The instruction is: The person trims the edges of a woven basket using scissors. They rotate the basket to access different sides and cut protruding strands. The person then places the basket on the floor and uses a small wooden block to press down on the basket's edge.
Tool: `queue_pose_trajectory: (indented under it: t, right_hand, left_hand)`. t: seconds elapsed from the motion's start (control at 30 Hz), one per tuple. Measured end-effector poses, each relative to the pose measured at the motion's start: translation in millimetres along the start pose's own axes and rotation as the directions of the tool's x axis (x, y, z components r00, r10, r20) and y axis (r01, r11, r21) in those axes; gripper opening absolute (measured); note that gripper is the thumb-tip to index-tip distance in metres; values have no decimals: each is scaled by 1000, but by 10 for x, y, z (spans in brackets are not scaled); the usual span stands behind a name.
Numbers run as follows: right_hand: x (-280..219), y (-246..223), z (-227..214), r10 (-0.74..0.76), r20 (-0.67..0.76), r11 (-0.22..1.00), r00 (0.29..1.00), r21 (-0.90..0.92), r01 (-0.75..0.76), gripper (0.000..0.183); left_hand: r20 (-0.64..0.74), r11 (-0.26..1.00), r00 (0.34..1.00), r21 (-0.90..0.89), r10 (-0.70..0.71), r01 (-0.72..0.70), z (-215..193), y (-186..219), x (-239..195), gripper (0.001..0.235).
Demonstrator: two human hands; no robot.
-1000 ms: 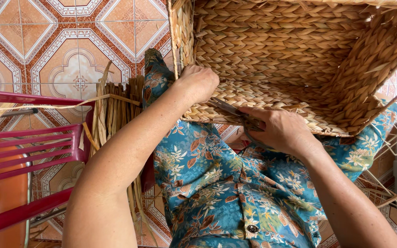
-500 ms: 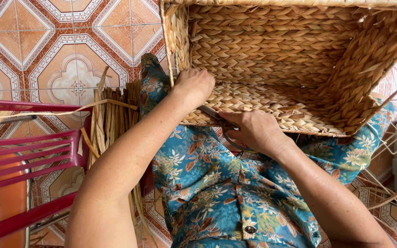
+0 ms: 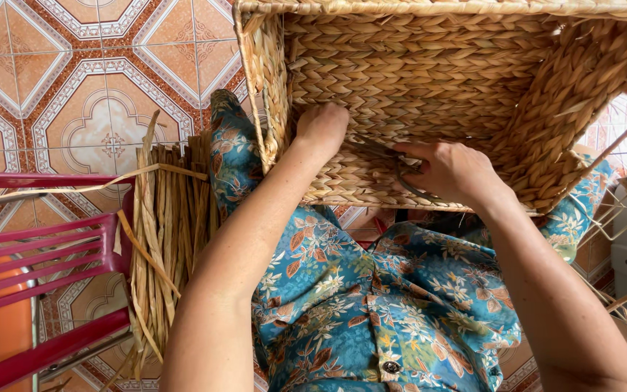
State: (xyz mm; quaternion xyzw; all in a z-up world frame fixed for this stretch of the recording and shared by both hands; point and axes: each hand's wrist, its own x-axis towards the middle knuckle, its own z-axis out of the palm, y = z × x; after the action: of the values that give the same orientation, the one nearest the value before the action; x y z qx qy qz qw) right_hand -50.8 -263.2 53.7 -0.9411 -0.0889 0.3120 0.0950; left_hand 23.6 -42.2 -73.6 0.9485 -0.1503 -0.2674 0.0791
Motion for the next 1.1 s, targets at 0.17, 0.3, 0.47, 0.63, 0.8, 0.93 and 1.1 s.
queue_pose_trajectory:
  t: [0.17,0.3,0.47,0.63,0.8,0.93,1.1]
  right_hand:
    - [299,-42,68,8,72,1000,997,-21,-7,61]
    - [469,-113,108,28,152,999,988,-21,-25,60]
    - [470,-184,86,9,148,997,989,-80,3,59]
    - [436,-249,85,11,134,995,991,-100,3,60]
    - [464,-276,183,-46,100,992,994,-112,57,55]
    - [448,-293,191,-107,70,985,992,-129,115,52]
    - [76,-165,61,-68,-7,995,998,66,68,61]
  left_hand:
    - [-19,999,999,-7,-49,49,111,-81,71,16]
    - [32,998,997,-21,-65,66,126,-68,79,13]
    - [-26,1000,1000,6,-5,5,143,-70,62,13]
    - [3,1000,1000,-19,-6,6,191,-93,88,16]
    - [-145,999,988,0,49,-50,306,-124,103,14]
    - [-123,997,991,-64,-47,39,208,-132,154,16]
    - [-195,976,979,-216,-52,9,-100,-67,-62,13]
